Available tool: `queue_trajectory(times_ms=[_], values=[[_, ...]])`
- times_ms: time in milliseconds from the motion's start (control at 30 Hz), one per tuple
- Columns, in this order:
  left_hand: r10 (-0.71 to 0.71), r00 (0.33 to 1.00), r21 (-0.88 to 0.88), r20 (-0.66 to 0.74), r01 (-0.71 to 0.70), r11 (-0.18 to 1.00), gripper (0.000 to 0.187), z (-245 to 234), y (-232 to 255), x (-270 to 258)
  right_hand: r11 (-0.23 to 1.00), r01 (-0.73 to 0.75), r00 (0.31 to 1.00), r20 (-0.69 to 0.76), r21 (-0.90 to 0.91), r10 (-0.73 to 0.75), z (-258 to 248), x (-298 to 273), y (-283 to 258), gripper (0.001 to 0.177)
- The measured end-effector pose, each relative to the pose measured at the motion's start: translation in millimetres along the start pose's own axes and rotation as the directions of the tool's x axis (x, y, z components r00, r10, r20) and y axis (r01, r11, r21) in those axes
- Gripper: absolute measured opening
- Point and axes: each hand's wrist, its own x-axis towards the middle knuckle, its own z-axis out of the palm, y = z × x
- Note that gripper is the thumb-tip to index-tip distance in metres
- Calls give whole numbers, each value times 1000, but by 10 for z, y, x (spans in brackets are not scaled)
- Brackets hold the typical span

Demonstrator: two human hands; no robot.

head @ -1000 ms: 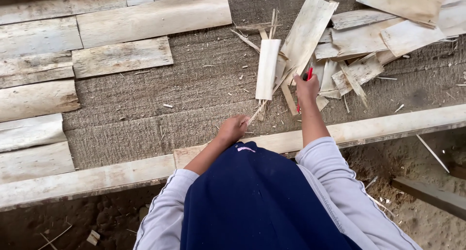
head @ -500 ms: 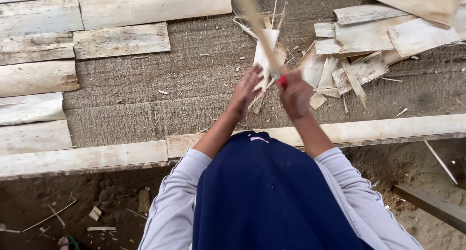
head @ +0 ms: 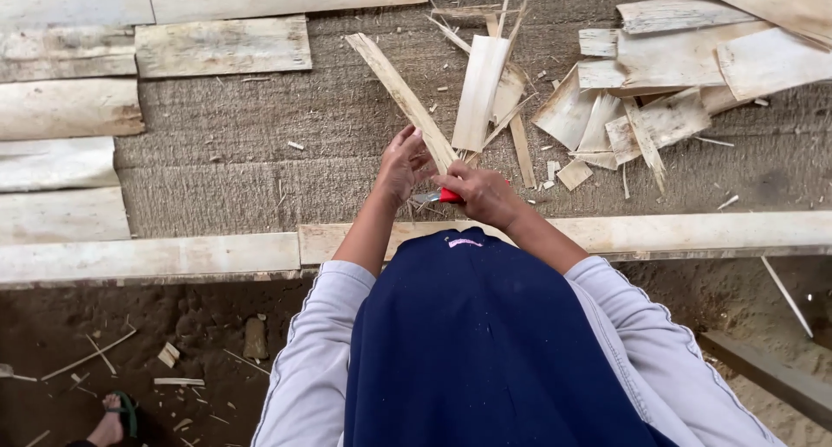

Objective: The person uses a red utility knife to shave thin strips from the edges of wooden planks on a workbench. They repeatedly pick up planks, shave them, and place them back on the bench or into a pile.

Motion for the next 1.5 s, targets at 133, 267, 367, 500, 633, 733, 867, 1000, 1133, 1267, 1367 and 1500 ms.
queue_trajectory(times_ms=[133, 267, 367, 500, 633, 733, 867, 1000, 1133, 1267, 1367, 1500], values=[[78, 997, -13, -30, -78, 997, 56, -336, -177, 226, 991, -33, 997, 80, 132, 23, 143, -21, -4, 40], [201, 961, 115, -188, -182, 977, 38, -667, -348, 382, 910, -374, 922, -36, 179, 386, 518, -155, 375, 35], [215, 953, 47, -211, -210, 977, 34, -745, -480, 415, 643, -679, 725, 190, 354, 662, 215, -52, 335, 47], [229, 964, 22, -138, -228, 973, 30, -750, -641, 452, 339, -750, 623, 433, 568, 652, 146, -120, 428, 69], [308, 947, 16, -88, -308, 951, 43, -420, -191, 20, 255, -780, 576, 495, 572, 651, 111, -86, 400, 62], [422, 906, 75, -24, -420, 905, 30, -329, -87, 6, 255, -757, 593, 471, 601, 653, 125, -83, 310, 60], [506, 850, 344, -149, -435, 832, 12, -353, -194, 127, 321, -716, 635, 388, 621, 668, 139, -11, 178, 43], [520, 827, 530, -214, -349, 773, 10, -528, -316, 324, 287, -681, 646, 367, 674, 669, 230, -1, 75, 43], [450, 881, 466, -146, -340, 817, 17, -662, -134, 229, 308, -794, 572, 471, 525, 671, 137, 17, 36, 40], [372, 918, 145, -140, -353, 924, 30, -902, -345, 530, 102, -671, 606, 463, 735, 647, 228, 33, 237, 44], [320, 931, 57, -175, -315, 947, 32, -1097, -473, 707, 19, -649, 597, 494, 760, 632, 217, 85, 272, 45], [246, 940, -36, -237, -261, 965, 31, -957, -223, 415, -83, -630, 566, 530, 772, 632, 213, 148, 257, 43]])
